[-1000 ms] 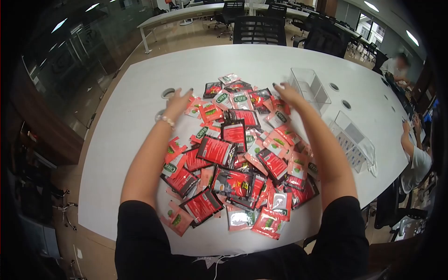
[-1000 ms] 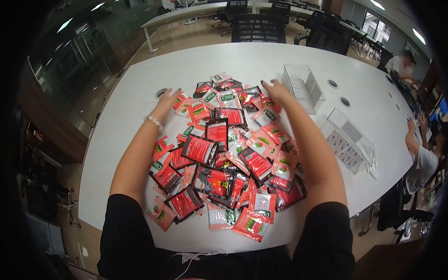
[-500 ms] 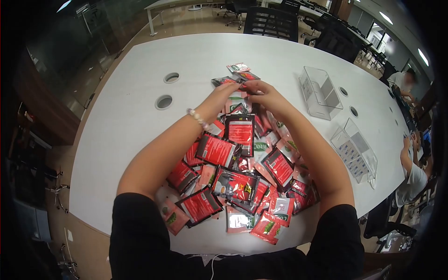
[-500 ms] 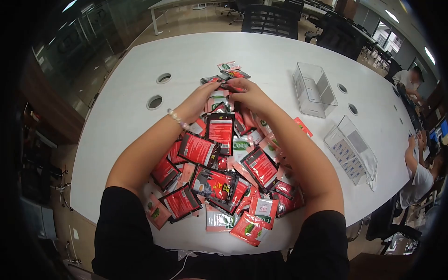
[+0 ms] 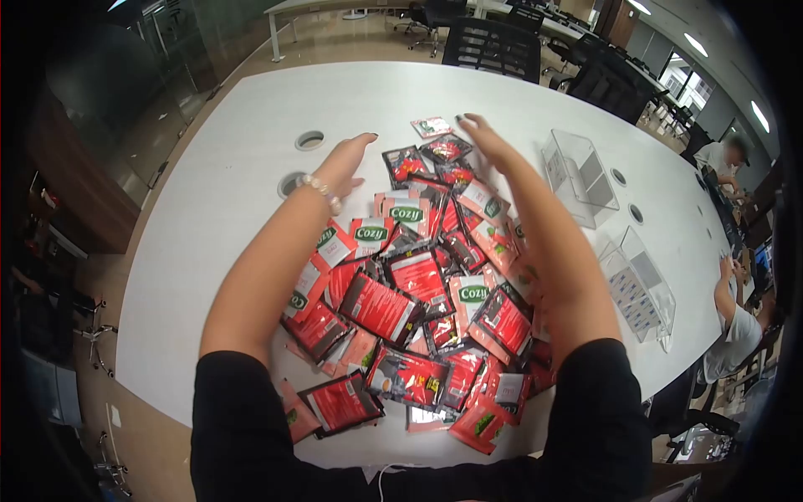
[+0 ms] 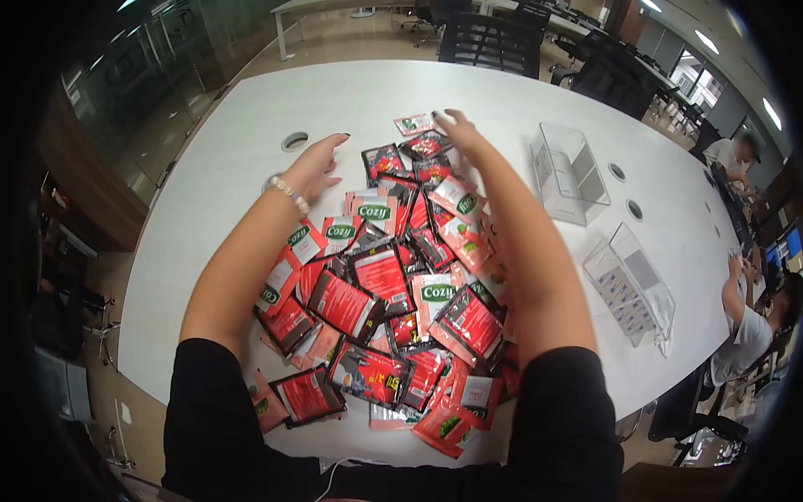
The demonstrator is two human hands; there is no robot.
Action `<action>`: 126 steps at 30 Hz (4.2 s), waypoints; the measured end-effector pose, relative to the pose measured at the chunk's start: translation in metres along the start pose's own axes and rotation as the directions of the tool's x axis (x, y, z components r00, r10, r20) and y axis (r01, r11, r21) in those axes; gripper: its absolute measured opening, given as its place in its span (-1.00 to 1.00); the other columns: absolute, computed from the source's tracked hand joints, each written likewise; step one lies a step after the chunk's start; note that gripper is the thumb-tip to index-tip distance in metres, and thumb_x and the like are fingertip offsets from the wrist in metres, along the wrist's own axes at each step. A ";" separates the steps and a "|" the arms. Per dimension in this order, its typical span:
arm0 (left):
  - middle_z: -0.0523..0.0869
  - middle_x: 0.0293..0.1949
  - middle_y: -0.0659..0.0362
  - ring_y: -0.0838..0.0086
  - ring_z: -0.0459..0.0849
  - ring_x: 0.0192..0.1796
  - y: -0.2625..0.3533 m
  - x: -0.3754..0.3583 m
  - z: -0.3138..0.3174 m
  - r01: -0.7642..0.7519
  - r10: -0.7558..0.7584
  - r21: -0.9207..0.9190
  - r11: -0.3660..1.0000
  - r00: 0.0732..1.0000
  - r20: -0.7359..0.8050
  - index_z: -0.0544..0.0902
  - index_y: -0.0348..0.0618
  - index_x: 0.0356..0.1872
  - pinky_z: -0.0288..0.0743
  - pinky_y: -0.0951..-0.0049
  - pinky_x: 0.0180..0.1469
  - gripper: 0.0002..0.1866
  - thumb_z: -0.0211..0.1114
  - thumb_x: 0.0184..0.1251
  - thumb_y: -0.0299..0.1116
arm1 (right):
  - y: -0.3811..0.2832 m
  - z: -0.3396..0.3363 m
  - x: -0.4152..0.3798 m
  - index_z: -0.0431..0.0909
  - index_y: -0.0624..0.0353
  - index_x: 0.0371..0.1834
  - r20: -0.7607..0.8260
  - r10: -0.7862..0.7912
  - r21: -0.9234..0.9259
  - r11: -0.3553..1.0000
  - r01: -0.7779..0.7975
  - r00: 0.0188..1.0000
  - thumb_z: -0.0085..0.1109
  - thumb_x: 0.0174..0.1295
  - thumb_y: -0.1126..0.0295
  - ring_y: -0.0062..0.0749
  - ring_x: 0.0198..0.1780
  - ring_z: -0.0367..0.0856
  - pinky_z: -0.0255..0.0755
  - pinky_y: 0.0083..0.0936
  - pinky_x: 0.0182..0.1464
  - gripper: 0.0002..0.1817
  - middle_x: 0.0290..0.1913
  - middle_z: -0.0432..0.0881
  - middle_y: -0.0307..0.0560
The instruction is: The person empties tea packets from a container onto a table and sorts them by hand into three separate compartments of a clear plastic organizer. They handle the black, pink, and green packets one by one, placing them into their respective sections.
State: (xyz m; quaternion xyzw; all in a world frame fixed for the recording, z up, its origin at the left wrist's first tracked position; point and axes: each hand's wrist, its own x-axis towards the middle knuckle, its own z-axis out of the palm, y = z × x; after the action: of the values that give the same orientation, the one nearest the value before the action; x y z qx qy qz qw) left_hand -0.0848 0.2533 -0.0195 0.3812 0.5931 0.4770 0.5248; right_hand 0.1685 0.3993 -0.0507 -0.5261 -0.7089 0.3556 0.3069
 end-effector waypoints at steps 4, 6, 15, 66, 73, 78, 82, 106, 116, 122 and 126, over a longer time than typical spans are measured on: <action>-0.08 0.44 -0.08 0.09 -0.02 0.45 0.013 0.029 0.034 0.134 -0.121 -0.227 0.965 0.990 0.070 -0.01 -0.24 0.40 0.06 -0.24 0.29 -0.08 0.19 0.20 0.09 | 0.014 0.037 0.055 0.05 -0.10 0.47 0.235 0.066 -0.496 0.866 0.061 0.970 -0.14 0.22 -0.24 -0.01 0.36 0.22 0.16 -0.10 0.32 -0.20 0.36 0.18 0.26; 0.02 0.38 -0.05 0.14 0.17 0.36 0.015 0.030 0.045 0.071 -0.023 -0.187 0.980 0.969 0.246 0.10 -0.17 0.35 0.15 -0.28 0.21 -0.18 0.19 0.21 0.09 | -0.022 0.046 0.017 0.12 -0.09 0.43 0.333 0.102 -0.513 0.854 0.089 0.937 -0.18 0.22 -0.26 -0.12 0.29 0.31 0.28 -0.19 0.24 -0.22 0.29 0.30 0.19; 0.59 -0.32 0.21 0.57 0.56 -0.31 -0.002 0.029 0.061 -0.150 0.102 0.141 0.979 0.947 0.303 0.57 -0.17 -0.11 0.50 0.54 -0.25 -0.73 0.14 0.29 -0.24 | -0.052 0.020 -0.073 0.48 0.26 0.10 0.481 -0.240 0.253 0.959 0.129 0.844 0.11 0.24 0.32 -0.56 -0.13 0.58 0.42 -0.64 -0.03 -0.62 -0.03 0.59 -0.12; 0.65 -0.22 0.11 0.44 0.66 -0.22 0.012 -0.082 0.094 -0.273 0.327 -0.198 0.941 0.881 0.341 0.48 -0.27 -0.03 0.58 0.43 -0.18 -0.68 0.18 0.15 -0.55 | -0.070 0.014 -0.192 0.27 0.14 0.28 -0.136 -0.460 0.195 0.856 0.479 0.877 0.21 0.09 0.49 -0.55 -0.19 0.57 0.46 -0.63 -0.12 -0.38 0.03 0.49 -0.05; 0.44 0.19 0.03 0.31 0.49 0.21 -0.007 -0.197 0.011 -0.715 0.397 0.407 0.569 0.672 0.625 0.34 -0.19 0.25 0.47 0.42 0.12 -0.44 0.16 0.15 -0.62 | -0.075 -0.046 -0.298 0.52 0.18 0.00 0.302 -0.690 -0.118 0.657 0.745 0.657 0.15 -0.05 0.56 -0.17 0.21 0.40 0.23 -0.24 0.25 -0.56 0.20 0.42 -0.03; 0.21 0.37 -0.03 0.08 0.09 0.45 -0.031 -0.250 -0.059 -0.618 0.271 0.741 0.261 0.784 0.558 0.22 -0.18 0.34 -0.10 0.20 0.45 -0.24 0.17 -0.02 -0.65 | -0.030 -0.089 -0.364 0.49 0.08 0.10 0.073 -0.393 -0.192 0.897 0.399 0.917 0.13 0.09 0.42 -0.22 0.23 0.38 0.21 -0.29 0.24 -0.58 0.20 0.43 -0.05; 0.05 0.46 -0.03 0.14 -0.05 0.51 -0.070 -0.284 -0.119 -0.270 0.261 0.677 0.685 0.958 0.118 0.02 -0.14 0.45 -0.23 0.12 0.46 -0.20 0.10 0.13 -0.54 | 0.032 -0.115 -0.398 0.34 0.04 0.26 -0.184 0.054 0.091 0.995 -0.038 0.981 -0.02 0.27 0.21 -0.29 0.29 0.28 0.16 -0.34 0.28 -0.52 0.28 0.32 -0.05; 0.23 0.29 -0.25 0.08 0.25 0.35 -0.124 -0.172 0.026 -0.444 0.491 0.448 0.776 0.871 0.014 0.08 -0.42 0.35 0.11 0.17 0.36 -0.07 0.37 0.08 -0.08 | -0.042 -0.037 -0.278 0.36 0.22 0.18 0.157 0.002 0.283 0.958 -0.047 0.988 0.26 -0.01 0.58 -0.44 -0.58 0.62 0.44 -0.60 -0.64 -0.40 -0.32 0.61 -0.07; 0.36 0.18 0.04 0.35 0.28 0.30 -0.093 -0.161 -0.021 -0.297 0.250 -0.382 0.875 0.954 -0.167 0.09 -0.27 0.40 0.07 0.35 0.40 -0.35 -0.01 0.38 -0.16 | -0.148 0.068 -0.334 0.41 0.13 0.03 0.369 -0.538 -0.625 0.460 0.631 0.758 0.32 -0.02 0.37 -0.08 -0.02 0.55 0.55 -0.26 -0.11 -0.50 0.13 0.40 -0.08; 0.22 0.37 -0.03 0.21 0.12 0.44 -0.066 -0.222 -0.042 -0.519 0.533 0.270 0.811 0.846 0.026 0.21 -0.22 0.36 -0.05 0.22 0.44 -0.39 0.01 0.33 -0.18 | -0.127 0.083 -0.365 0.40 -0.05 0.19 0.447 -0.741 -0.348 0.372 0.860 0.501 0.22 0.11 0.23 0.16 0.26 0.29 0.26 0.17 0.15 -0.48 0.32 0.28 -0.05; 0.17 0.40 -0.06 -0.04 0.02 0.46 -0.082 -0.285 -0.046 -0.753 0.558 0.634 0.177 0.607 0.566 0.28 -0.02 0.34 -0.17 -0.16 0.39 -0.25 0.30 0.08 -0.10 | -0.112 0.011 -0.420 0.46 -0.02 0.12 0.360 -0.787 -0.143 0.485 0.863 0.502 0.24 0.07 0.18 0.00 0.26 0.32 0.22 -0.01 0.23 -0.50 0.28 0.35 -0.04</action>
State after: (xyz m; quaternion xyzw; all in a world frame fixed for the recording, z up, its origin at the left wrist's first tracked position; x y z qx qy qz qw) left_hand -0.0813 -0.0469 -0.0251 0.8439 0.4591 0.2680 0.0730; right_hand 0.2090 -0.0288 0.0102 -0.1093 -0.9516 0.1106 0.2651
